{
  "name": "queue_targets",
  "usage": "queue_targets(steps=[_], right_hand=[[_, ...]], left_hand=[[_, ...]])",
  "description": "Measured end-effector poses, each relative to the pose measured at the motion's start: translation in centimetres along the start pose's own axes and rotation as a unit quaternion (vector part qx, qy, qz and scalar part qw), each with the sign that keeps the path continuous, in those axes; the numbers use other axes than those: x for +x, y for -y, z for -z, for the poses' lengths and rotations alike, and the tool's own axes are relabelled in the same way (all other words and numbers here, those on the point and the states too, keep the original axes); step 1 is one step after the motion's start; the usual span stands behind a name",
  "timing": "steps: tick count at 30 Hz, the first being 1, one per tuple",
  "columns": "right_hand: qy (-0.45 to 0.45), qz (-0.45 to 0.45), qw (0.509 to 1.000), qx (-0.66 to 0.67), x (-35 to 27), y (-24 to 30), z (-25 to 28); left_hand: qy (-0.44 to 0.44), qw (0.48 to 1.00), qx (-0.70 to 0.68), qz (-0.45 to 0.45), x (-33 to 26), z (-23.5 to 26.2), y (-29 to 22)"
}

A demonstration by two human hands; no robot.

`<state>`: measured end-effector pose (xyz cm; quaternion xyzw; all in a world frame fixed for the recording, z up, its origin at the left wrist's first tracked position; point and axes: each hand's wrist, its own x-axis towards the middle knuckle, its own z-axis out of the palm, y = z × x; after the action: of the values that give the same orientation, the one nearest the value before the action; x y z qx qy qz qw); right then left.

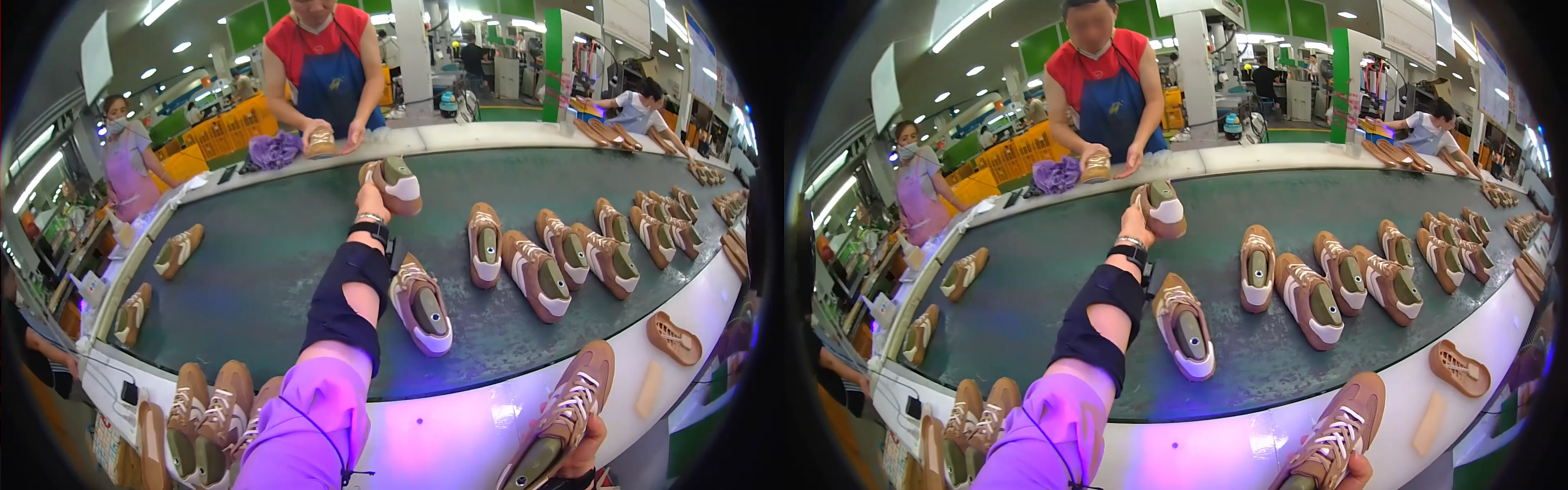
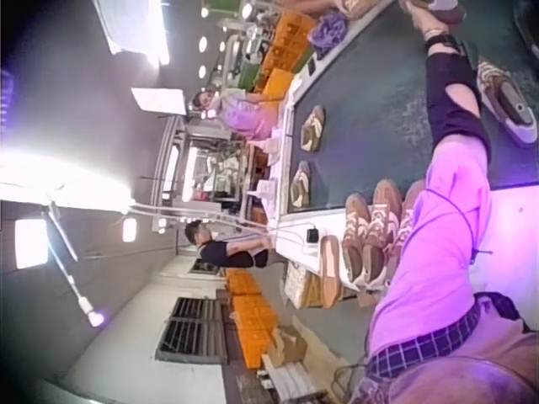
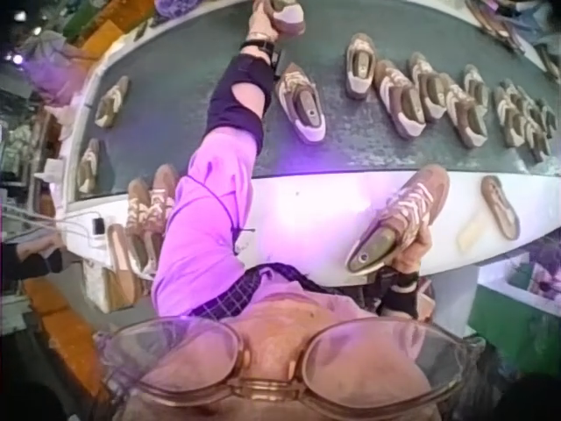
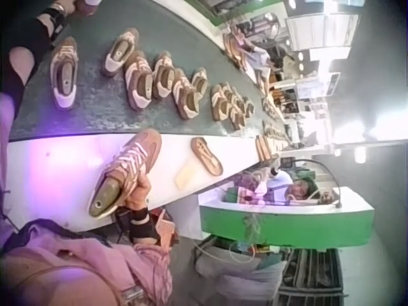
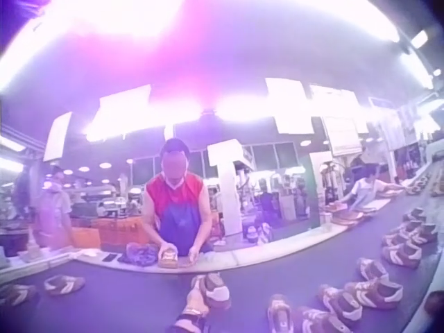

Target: Checking shoes for quality and pairing them on a conveyor belt.

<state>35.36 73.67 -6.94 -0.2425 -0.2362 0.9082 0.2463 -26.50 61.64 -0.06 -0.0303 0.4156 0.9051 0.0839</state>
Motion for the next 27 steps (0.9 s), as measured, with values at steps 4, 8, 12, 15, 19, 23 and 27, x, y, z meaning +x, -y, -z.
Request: queue_targets(steps=[4, 8, 12, 15, 19, 23, 27], right_hand=[[-0.012, 0.011, 1.000, -0.026, -1.4, 1.2, -1.7], [-0.023, 0.000, 0.999, -0.042, -2.7, 1.2, -1.6], [0.003, -0.009, 0.999, -0.043, -1.1, 1.0, -1.9], [0.011, 0.000, 0.999, -0.046, -1.2, 1.1, -1.4], [-0.022, 0.001, 0.998, -0.055, -1.6, 1.7, 0.7], [-0.086, 0.033, 0.993, -0.069, -1.5, 2.5, 3.6], [-0.004, 0.012, 0.997, -0.077, -1.5, 2.8, 5.4]], left_hand=[[-0.029, 0.963, 0.243, 0.109, -1.5, -2.8, 3.8], [-0.055, 0.965, 0.239, 0.089, -4.7, -4.2, 0.9], [-0.100, 0.966, 0.224, 0.083, -3.6, -1.5, -2.3], [-0.139, 0.872, 0.457, -0.109, -6.1, 0.9, -0.5], [-0.377, 0.590, 0.655, -0.284, -10.0, 4.9, -2.4], [-0.420, 0.581, 0.669, -0.195, -9.9, 9.4, -6.1], [-0.282, 0.753, 0.592, -0.056, -9.7, 12.7, -7.5]])
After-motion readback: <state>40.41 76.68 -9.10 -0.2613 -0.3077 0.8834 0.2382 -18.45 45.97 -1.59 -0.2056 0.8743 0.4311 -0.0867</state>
